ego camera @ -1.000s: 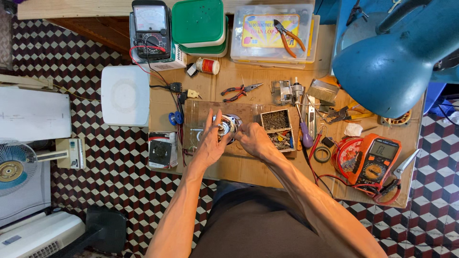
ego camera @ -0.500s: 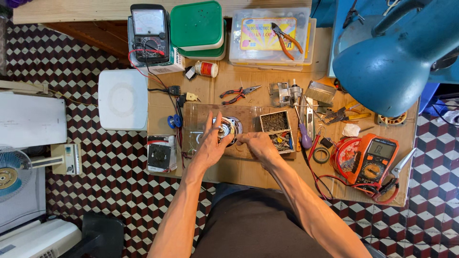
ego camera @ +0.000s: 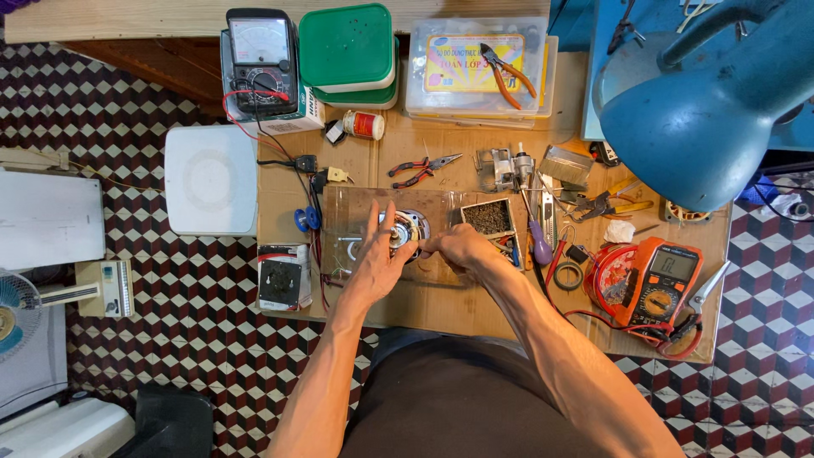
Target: The person works on a small electric motor stator, inserting and adjusting copper windings by hand. They repeatedly rotate the stator, tuck wires into slots, and use a thin metal tool to press and align the windings. The work continues without completing the assembly within the clip.
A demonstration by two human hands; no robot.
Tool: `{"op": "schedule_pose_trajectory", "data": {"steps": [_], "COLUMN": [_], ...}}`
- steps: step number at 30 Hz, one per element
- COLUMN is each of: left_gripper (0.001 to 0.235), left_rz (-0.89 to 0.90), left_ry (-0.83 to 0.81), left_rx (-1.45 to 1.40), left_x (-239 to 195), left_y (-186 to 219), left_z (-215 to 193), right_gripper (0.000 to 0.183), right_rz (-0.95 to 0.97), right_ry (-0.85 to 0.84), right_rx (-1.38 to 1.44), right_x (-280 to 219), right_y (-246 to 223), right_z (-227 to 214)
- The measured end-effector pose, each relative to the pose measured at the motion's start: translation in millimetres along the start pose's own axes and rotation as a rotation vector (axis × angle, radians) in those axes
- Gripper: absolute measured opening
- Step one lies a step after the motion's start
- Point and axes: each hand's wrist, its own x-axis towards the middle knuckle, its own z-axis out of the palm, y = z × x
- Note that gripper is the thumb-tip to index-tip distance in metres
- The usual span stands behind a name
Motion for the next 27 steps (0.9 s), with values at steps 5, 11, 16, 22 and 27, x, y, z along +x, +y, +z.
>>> {"op": "schedule_pose_trajectory", "data": {"steps": [5, 11, 16, 22, 27], "left_gripper": [0.082, 0.083, 0.082, 0.084, 0.087], "left_rz": [0.113, 0.086, 0.066, 0.122, 0.167], "left_ry": [0.066, 0.061, 0.076, 0.100, 0.094], "left_rx": [-0.003, 0.000, 0.025, -0.004, -0.086], "left_x": [1, 2, -2, 2, 4], "left_y": [-7, -3, -5, -12, -10], "left_z": [5, 3, 6, 10, 5], "right_gripper": [0.036, 0.036, 0.029, 0.023, 0.026], "right_rz": [-0.042, -0.096, -0.332, -0.477, -0.349], "right_ry": [0.046, 0.028, -0.025, 0.093, 0.090], "right_rx": [-0.266, -0.072, 0.207, 0.024, 0.104], "right_x": [12, 10, 19, 11, -12], "right_y": [0, 21, 44, 42, 58], "right_z": [-1, 3, 13, 18, 16]}}
